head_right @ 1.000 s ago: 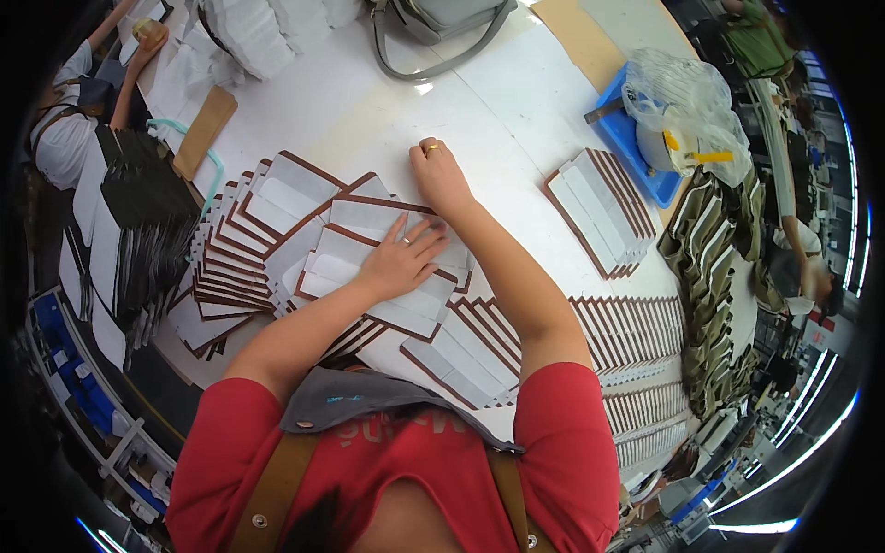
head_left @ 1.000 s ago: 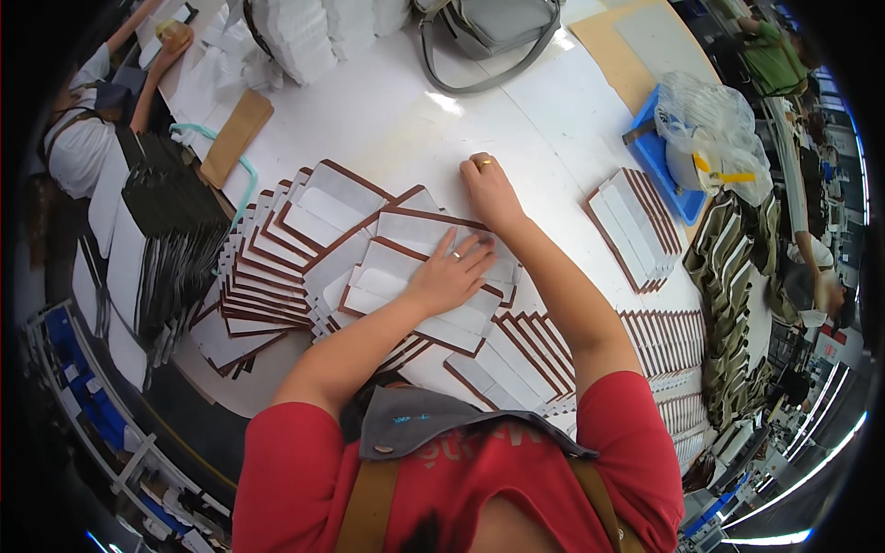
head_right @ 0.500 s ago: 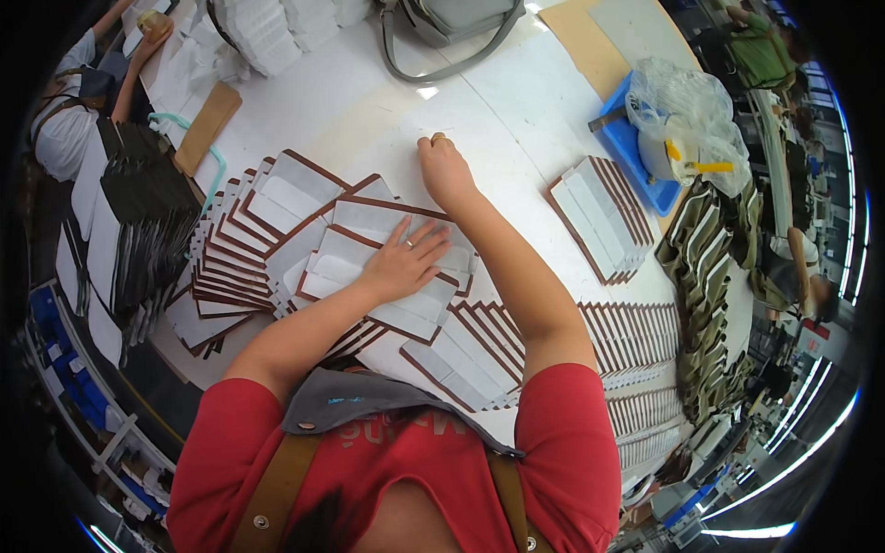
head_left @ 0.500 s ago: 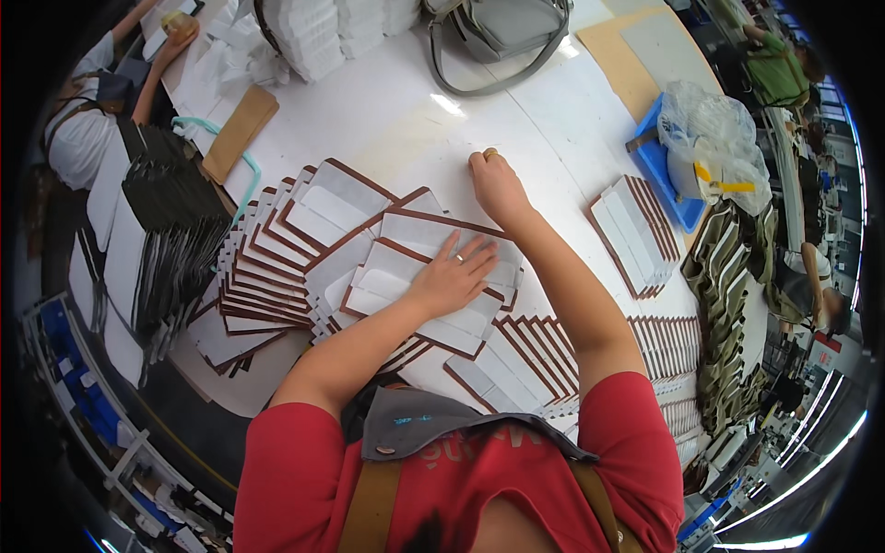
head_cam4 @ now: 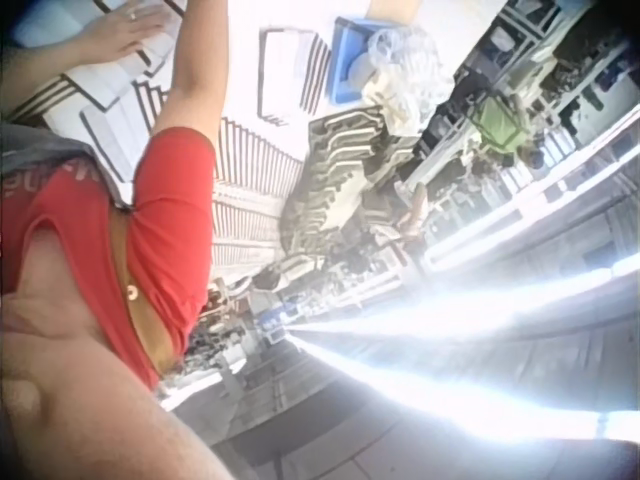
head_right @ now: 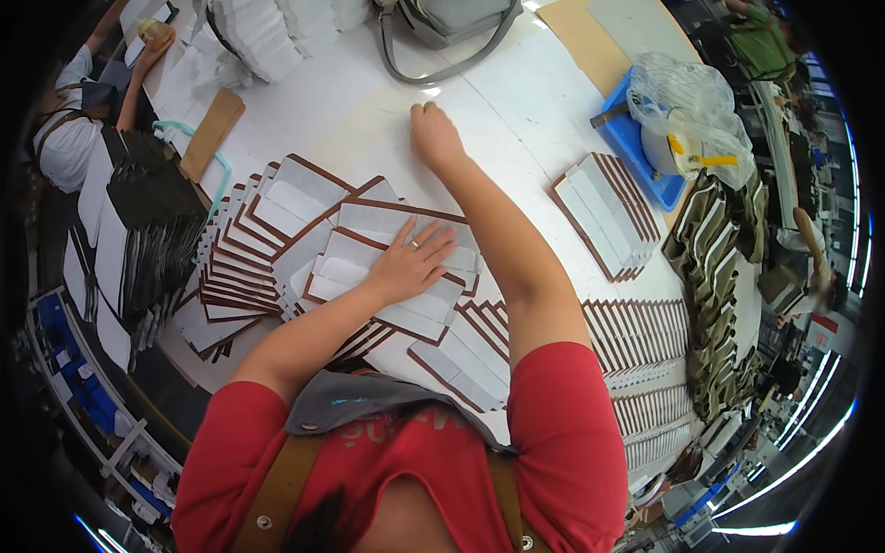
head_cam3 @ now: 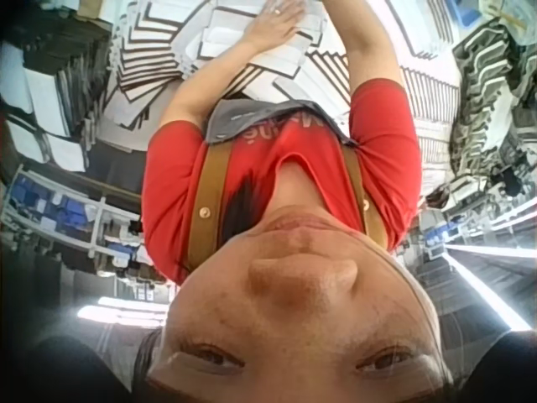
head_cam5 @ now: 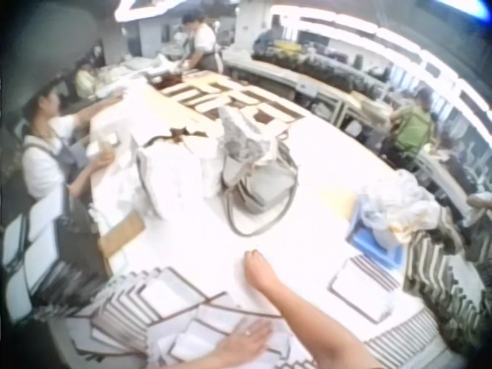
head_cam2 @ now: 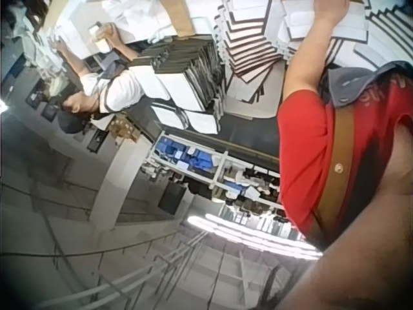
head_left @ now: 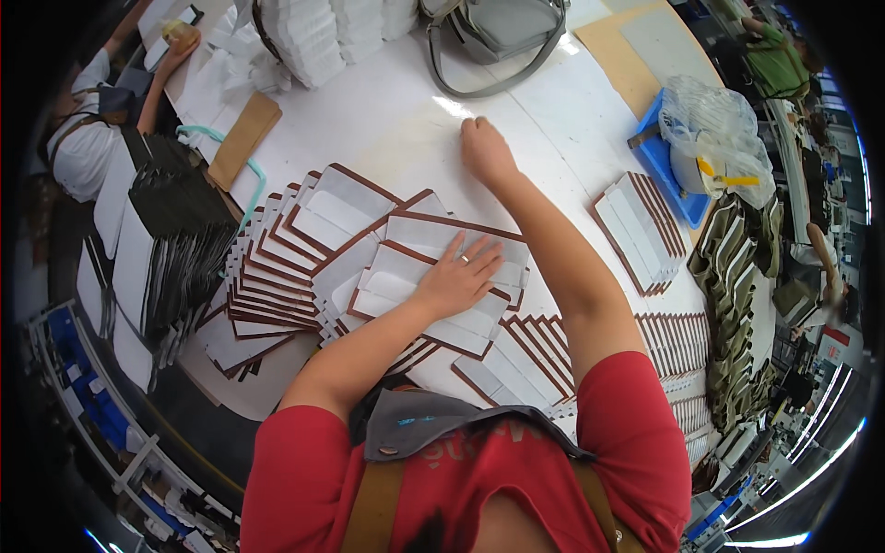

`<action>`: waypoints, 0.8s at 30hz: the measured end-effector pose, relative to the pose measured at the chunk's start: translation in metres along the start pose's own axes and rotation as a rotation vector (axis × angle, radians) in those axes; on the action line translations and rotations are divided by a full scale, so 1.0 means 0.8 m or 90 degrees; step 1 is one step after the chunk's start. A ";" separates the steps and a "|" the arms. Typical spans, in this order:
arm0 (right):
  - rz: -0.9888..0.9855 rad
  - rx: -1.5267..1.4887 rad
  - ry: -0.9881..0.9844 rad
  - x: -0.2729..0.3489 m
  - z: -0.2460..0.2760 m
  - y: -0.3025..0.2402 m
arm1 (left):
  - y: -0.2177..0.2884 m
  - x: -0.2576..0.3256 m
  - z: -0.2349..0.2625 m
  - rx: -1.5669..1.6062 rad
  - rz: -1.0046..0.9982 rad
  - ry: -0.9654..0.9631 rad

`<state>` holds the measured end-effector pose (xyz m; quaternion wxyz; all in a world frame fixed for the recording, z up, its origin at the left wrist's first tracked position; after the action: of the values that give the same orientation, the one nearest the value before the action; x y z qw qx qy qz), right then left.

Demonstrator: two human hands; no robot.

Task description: The person scrapes excess white paste from a brush onto a table, then picks up and stacks rectangular paper parts with brown borders. They repeatedly pick up individual parts, align them, and place them into a growing stack on the table.

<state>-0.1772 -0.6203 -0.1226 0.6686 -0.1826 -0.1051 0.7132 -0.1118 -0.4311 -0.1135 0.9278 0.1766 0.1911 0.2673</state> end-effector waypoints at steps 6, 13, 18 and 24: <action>0.172 -0.029 -0.022 0.067 -0.006 -0.041 | -0.001 0.001 0.000 -0.007 0.006 -0.010; 0.059 0.021 -0.007 -0.009 -0.003 -0.040 | -0.002 0.003 -0.006 -0.002 0.012 -0.030; 0.214 -0.022 -0.038 0.062 -0.003 -0.069 | -0.002 0.002 -0.004 -0.029 0.006 -0.032; 0.003 -0.100 0.021 0.047 0.010 -0.009 | 0.000 0.000 -0.003 -0.012 0.004 -0.018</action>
<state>-0.1749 -0.5817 -0.1171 0.6523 -0.2465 -0.1491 0.7011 -0.1127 -0.4304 -0.1160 0.9312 0.1723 0.1746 0.2695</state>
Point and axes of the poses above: each hand's wrist, its own x-axis away from the middle knuckle, its own z-axis out of the back of the hand, y = z × x, the point moved 8 cm from there along -x, towards the middle knuckle, and after that the axes turned 7 degrees about y, right-handed, at the moved point
